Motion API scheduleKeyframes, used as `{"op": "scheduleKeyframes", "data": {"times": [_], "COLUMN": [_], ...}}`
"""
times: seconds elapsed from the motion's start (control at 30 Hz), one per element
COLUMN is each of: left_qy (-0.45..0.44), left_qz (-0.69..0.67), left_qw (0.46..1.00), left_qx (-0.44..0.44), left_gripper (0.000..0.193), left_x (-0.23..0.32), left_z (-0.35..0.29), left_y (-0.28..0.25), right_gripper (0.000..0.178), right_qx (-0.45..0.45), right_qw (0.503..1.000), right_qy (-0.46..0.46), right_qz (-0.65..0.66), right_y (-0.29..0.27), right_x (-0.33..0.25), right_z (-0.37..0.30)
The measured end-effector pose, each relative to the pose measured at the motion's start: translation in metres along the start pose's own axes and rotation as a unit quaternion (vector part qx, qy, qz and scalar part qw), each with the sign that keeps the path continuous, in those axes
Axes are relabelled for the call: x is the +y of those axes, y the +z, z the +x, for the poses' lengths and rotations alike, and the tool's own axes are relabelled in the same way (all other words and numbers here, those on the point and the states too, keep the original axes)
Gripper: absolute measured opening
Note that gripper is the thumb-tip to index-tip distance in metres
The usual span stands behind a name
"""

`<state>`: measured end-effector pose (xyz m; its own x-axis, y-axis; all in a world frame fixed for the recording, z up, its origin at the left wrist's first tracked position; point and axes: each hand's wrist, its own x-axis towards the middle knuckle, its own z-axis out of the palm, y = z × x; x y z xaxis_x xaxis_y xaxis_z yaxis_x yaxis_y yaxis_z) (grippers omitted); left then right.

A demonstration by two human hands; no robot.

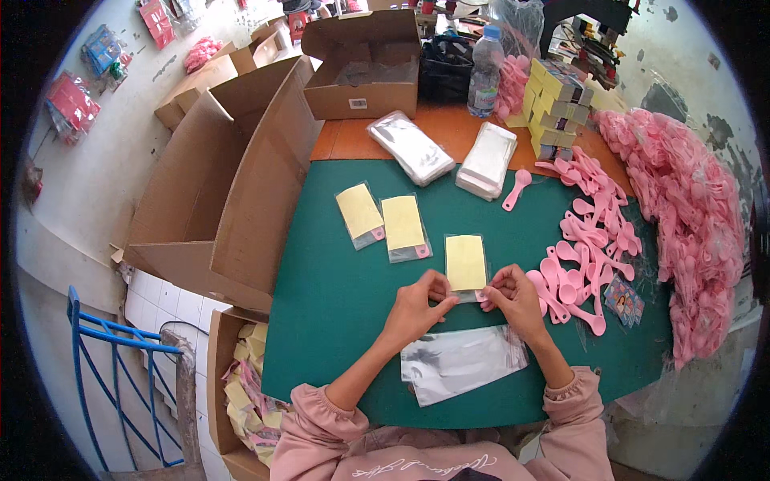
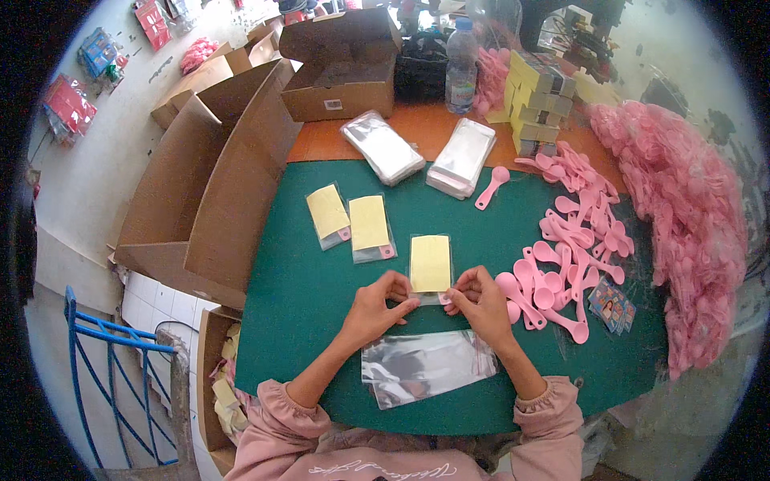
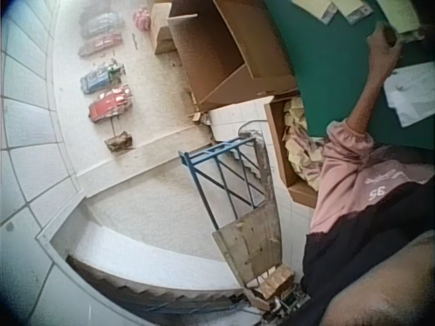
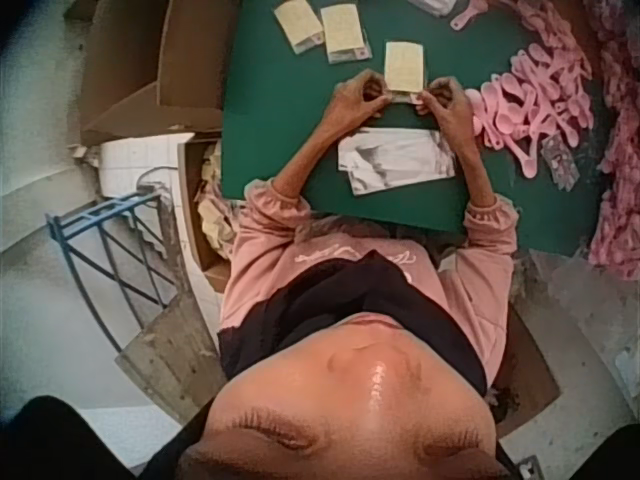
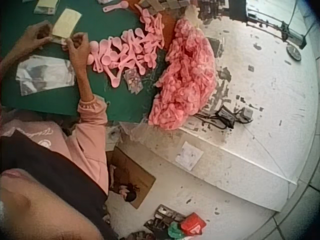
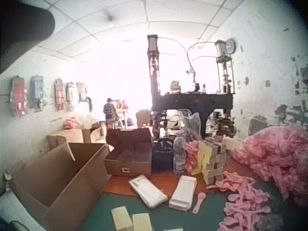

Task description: The person repeatedly picks up a pink plastic spoon and a small printed card, places them into a clear plastic bag, and then inserts a yellow rectangular item into the same bag. The person seals each bag and sets it aside on the table. This process is repeated multiple times throughout the clip.

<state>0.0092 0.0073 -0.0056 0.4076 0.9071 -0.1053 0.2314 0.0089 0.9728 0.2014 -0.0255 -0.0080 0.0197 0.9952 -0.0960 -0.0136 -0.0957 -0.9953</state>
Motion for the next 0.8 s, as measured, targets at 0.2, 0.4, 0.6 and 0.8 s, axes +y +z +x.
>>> {"op": "scheduleKeyframes", "data": {"times": [0.2,0.4,0.6,0.8], "left_qy": [-0.038,0.001,0.128,0.192], "left_qz": [0.003,0.013,0.140,0.551], "left_qw": [0.999,1.000,0.977,0.783], "left_qx": [-0.004,-0.015,0.098,0.216], "left_gripper": [0.018,0.031,0.042,0.039], "left_x": [0.003,0.003,-0.005,0.024], "left_z": [0.001,0.000,0.006,-0.005], "left_y": [-0.001,0.000,-0.036,-0.018], "right_gripper": [0.011,0.023,0.026,0.027], "right_qx": [0.006,0.006,0.060,0.105], "right_qw": [1.000,1.000,0.897,0.772], "right_qy": [-0.008,0.008,-0.133,-0.042], "right_qz": [-0.004,-0.015,-0.418,-0.626], "right_y": [-0.001,0.004,-0.042,-0.073], "right_x": [0.011,-0.001,-0.043,-0.050], "right_z": [0.002,-0.001,-0.014,-0.064]}}
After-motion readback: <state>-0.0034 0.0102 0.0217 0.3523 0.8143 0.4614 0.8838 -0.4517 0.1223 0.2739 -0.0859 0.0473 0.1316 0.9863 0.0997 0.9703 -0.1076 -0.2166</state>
